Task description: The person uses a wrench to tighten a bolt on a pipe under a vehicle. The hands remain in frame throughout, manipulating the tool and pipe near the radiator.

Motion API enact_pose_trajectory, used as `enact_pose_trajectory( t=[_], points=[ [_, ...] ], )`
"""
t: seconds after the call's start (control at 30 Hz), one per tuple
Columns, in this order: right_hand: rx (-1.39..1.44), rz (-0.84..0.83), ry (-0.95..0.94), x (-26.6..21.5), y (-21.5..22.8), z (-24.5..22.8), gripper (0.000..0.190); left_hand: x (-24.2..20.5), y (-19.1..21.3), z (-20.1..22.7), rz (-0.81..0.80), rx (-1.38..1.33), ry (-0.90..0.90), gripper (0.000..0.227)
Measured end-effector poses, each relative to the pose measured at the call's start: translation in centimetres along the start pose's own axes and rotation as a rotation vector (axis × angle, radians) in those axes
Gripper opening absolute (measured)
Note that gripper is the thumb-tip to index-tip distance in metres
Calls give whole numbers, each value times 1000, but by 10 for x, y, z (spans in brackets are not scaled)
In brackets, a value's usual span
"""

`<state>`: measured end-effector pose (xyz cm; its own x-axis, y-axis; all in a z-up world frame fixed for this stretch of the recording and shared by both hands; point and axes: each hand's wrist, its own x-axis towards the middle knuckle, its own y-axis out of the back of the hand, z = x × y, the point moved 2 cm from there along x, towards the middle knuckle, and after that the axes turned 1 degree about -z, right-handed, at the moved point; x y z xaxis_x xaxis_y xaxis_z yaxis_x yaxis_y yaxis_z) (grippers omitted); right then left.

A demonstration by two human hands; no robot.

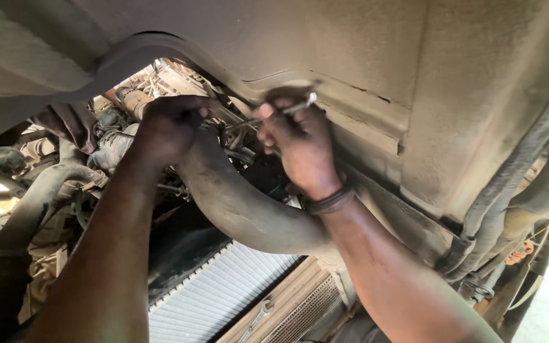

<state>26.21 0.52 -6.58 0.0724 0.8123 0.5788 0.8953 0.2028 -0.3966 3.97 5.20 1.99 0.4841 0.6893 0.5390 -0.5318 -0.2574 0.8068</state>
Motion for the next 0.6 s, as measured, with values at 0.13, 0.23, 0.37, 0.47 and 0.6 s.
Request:
enact_pose_trajectory(
  t=[0.13, 0.23, 0.37, 0.47, 0.6],
  points=[
    [207, 29, 78, -1, 4, 10, 15, 5, 0, 0, -180, -24, 333, 25],
    [270, 25, 76, -1, 7, 11, 15, 9, 3, 5, -245, -9, 417, 26],
    [386, -53, 41, -4, 11, 12, 19, 9, 2, 9, -223, -5, 440, 25],
    [291, 1, 14, -10, 13, 9, 20, 7, 2, 8, -227, 35, 495, 26],
    [259, 104, -83, -18, 11, 5, 21, 4, 1, 6, -199, -29, 399, 23]
  ],
)
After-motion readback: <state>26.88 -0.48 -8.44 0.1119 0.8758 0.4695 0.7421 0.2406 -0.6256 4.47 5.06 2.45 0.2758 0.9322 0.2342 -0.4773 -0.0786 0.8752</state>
